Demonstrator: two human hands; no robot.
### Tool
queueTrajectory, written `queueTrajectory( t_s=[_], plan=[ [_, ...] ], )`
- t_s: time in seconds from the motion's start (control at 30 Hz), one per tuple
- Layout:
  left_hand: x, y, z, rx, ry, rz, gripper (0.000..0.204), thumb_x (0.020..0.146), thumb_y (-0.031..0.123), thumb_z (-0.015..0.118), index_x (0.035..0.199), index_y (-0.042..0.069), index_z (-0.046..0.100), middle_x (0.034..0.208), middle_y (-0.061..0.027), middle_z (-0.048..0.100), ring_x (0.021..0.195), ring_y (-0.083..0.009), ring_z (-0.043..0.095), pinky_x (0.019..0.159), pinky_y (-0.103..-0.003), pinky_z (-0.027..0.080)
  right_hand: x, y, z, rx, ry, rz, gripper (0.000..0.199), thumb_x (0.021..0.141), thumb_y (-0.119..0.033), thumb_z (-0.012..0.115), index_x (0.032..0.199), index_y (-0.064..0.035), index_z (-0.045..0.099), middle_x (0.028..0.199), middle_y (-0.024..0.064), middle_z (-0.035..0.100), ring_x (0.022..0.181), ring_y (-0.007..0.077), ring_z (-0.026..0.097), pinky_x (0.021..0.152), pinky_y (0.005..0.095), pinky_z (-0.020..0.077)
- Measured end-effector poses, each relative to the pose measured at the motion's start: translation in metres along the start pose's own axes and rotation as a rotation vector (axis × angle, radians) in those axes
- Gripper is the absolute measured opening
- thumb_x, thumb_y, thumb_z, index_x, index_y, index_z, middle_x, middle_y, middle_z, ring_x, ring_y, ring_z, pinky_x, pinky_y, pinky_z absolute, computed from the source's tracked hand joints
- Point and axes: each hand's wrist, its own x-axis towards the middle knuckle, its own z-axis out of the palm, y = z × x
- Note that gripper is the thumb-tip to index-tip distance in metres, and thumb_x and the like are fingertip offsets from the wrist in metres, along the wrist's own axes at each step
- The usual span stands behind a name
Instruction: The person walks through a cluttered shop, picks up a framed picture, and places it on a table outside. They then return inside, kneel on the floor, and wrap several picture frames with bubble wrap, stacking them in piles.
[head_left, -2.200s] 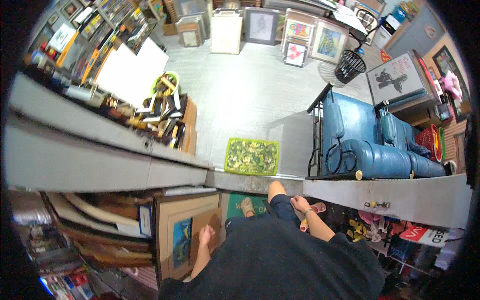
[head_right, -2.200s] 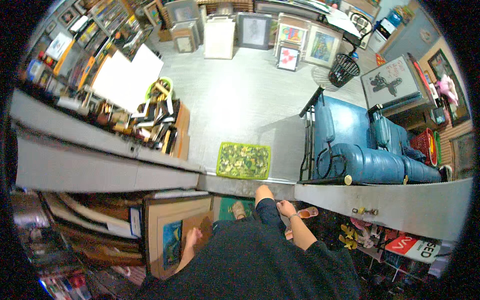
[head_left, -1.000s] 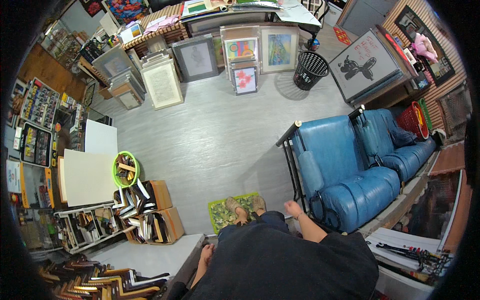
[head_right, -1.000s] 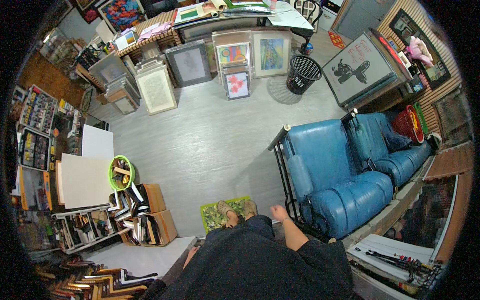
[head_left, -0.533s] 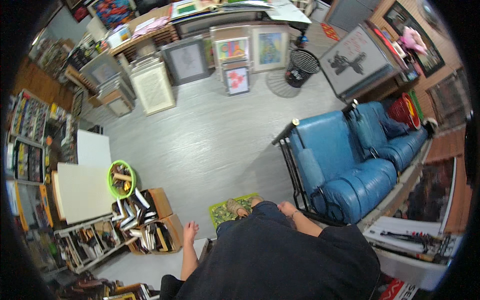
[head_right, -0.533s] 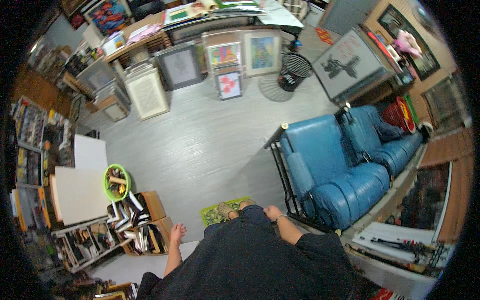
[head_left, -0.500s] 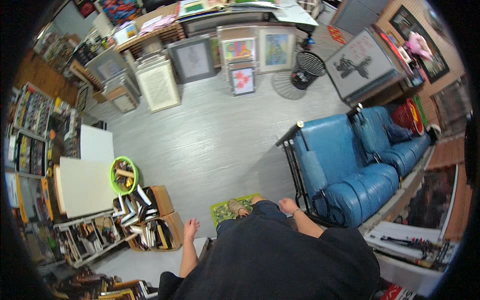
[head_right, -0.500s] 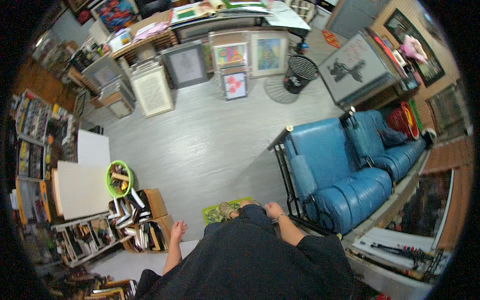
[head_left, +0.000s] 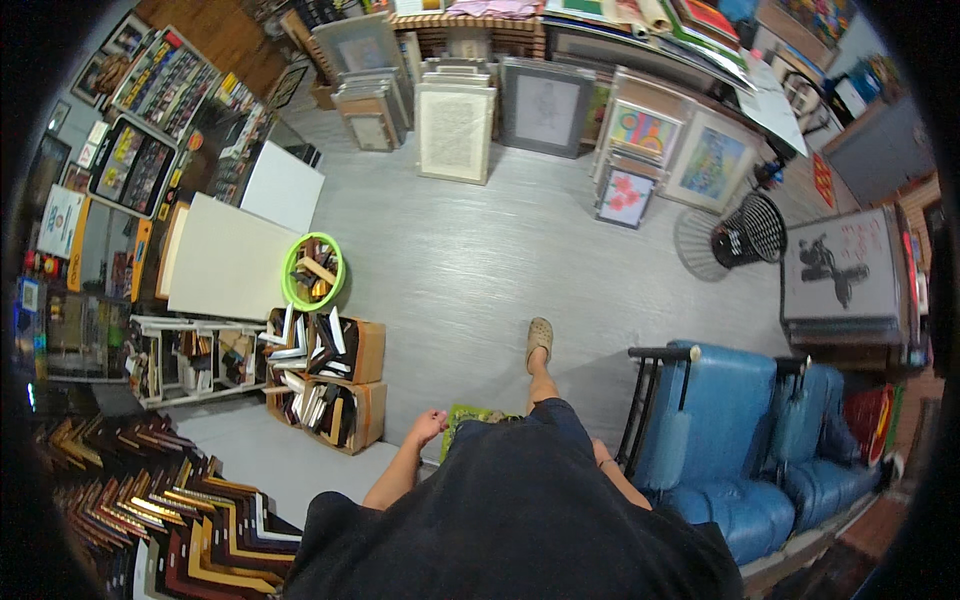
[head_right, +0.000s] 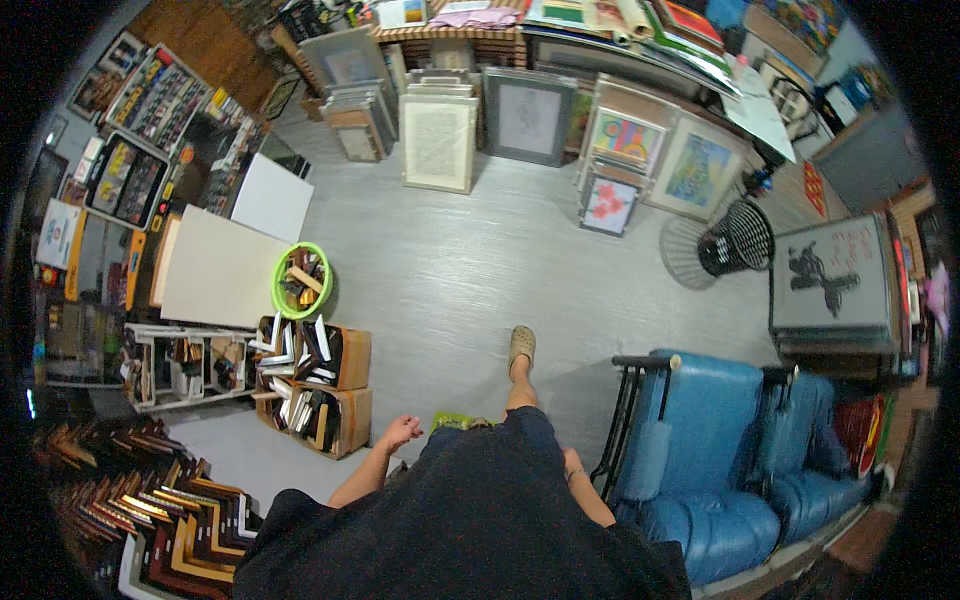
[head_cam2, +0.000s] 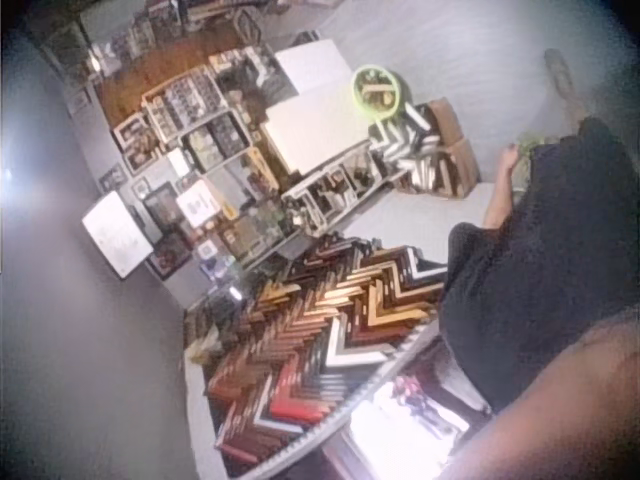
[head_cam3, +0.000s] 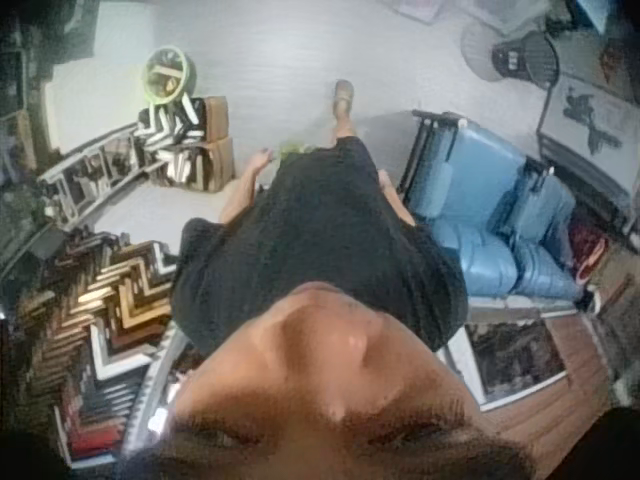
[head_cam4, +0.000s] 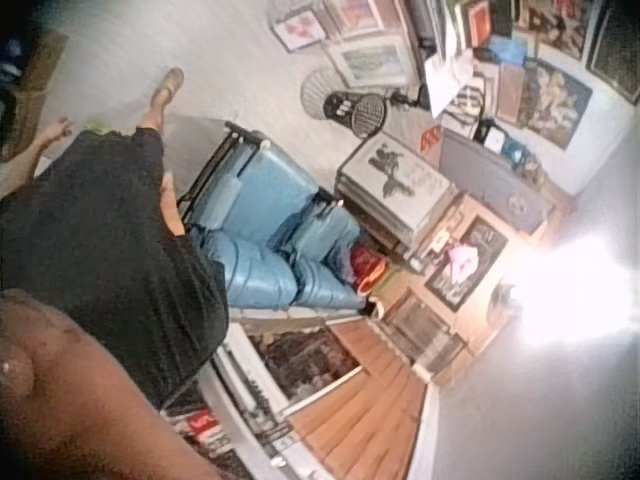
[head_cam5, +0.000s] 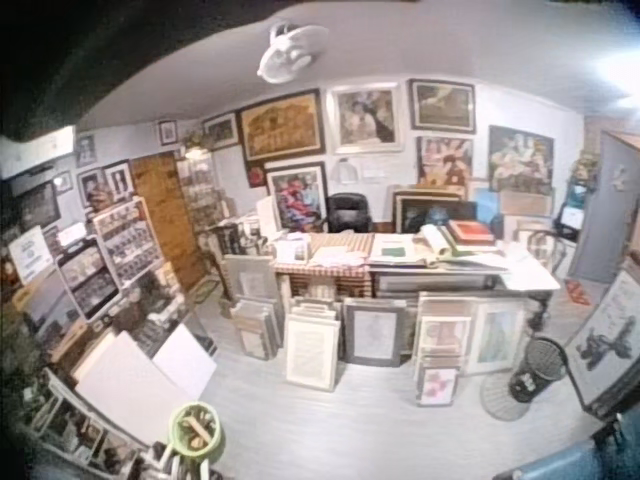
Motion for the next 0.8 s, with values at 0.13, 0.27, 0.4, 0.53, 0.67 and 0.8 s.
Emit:
queueTrajectory(
  t_s=[0.13,0.27,0.4,0.53,0.67,0.8],
  plan=[
    [-0.015,0.079,0.011,-0.072,0.01,-0.144,0.041,0.092,0.034,0.054,0.103,-0.005,0.057,0.086,-0.0121,0.066,0.07,-0.0177,0.061,0.068,-0.031,0.049,0.076,0.011,-0.074,-0.415,-0.04,-0.417,0.027,0.09,-0.022,0.051,0.095,0.0033,0.061,0.077,0.0129,0.062,0.074,0.0256,0.06,0.067,0.0399,0.0469],
    [-0.021,0.1,-0.017,-0.035,0.161,-0.108,0.04,0.092,0.034,0.054,0.103,-0.004,0.056,0.087,-0.0123,0.065,0.072,-0.0181,0.06,0.069,-0.031,0.049,0.071,-0.18,-0.064,-0.032,-0.076,-0.07,0.02,0.089,-0.015,0.052,0.099,0.0016,0.058,0.071,0.0092,0.06,0.062,0.02,0.059,0.056,0.0367,0.0489],
    [0.012,0.171,-0.016,-0.175,0.226,0.033,0.038,0.093,0.033,0.053,0.103,-0.003,0.057,0.09,-0.0124,0.066,0.079,-0.0179,0.062,0.074,-0.03,0.049,0.137,-0.298,-0.121,-0.107,0.181,-0.284,0.026,0.094,-0.026,0.049,0.095,-0.0013,0.059,0.072,0.0068,0.062,0.054,0.0136,0.057,0.049,0.0267,0.043],
    [0.027,0.216,-0.016,-0.193,0.24,0.049,0.038,0.093,0.032,0.051,0.105,-0.004,0.057,0.096,-0.0147,0.066,0.085,-0.0196,0.063,0.078,-0.032,0.049,0.176,-0.413,-0.134,-0.149,0.204,-0.348,0.026,0.093,-0.025,0.051,0.1,-0.0007,0.058,0.075,0.0081,0.063,0.056,0.0139,0.059,0.05,0.0262,0.0447],
    [0.053,0.191,-0.02,-0.198,0.209,-0.029,0.038,0.093,0.031,0.051,0.106,-0.004,0.057,0.096,-0.0142,0.066,0.082,-0.0209,0.063,0.074,-0.032,0.05,0.201,-0.491,-0.092,-0.237,0.157,-0.447,0.027,0.092,-0.024,0.051,0.098,0.0009,0.058,0.075,0.0095,0.064,0.057,0.016,0.06,0.053,0.0283,0.0479],
    [0.071,0.17,-0.02,-0.092,0.16,-0.15,0.031,0.091,0.03,0.055,0.086,-0.001,0.061,0.072,-0.0075,0.062,0.065,-0.0184,0.057,0.06,-0.034,0.046,0.209,-0.533,-0.037,-0.458,0.086,-0.498,0.031,0.093,-0.026,0.05,0.093,0.0031,0.059,0.073,0.0108,0.064,0.058,0.018,0.061,0.057,0.0317,0.05]
  ],
)
